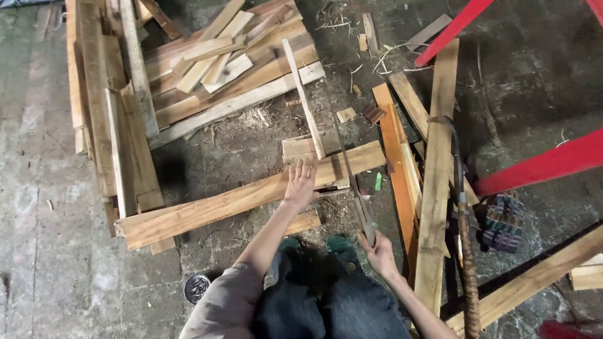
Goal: Shaping a wooden plank by shaving it with a machete and marking it with a saw in a workshop.
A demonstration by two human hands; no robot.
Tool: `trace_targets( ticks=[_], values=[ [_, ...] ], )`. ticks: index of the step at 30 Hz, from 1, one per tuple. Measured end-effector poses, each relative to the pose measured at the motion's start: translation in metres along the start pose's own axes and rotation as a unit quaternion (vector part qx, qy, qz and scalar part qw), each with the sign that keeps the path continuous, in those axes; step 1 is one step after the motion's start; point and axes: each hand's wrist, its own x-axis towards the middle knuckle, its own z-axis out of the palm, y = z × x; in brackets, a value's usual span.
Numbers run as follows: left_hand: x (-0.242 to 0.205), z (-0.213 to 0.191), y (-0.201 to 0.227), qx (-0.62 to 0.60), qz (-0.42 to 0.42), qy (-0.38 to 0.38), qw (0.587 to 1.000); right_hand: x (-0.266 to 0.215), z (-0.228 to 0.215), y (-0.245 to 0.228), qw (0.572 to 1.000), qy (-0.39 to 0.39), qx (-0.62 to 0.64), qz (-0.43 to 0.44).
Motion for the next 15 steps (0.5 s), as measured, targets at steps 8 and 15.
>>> trace_targets(
  ticks=[8,15],
  values=[
    [0.012,-0.03,-0.023,-0.05,0.022,-0.039,0.998,0.012,-0.011,0.039,0.998,-0.051,0.019,0.04],
    [0.013,-0.093,-0.024,-0.126,-0.023,-0.064,0.99,0.018,-0.022,0.035,0.999,-0.021,0.028,0.032]
  ],
)
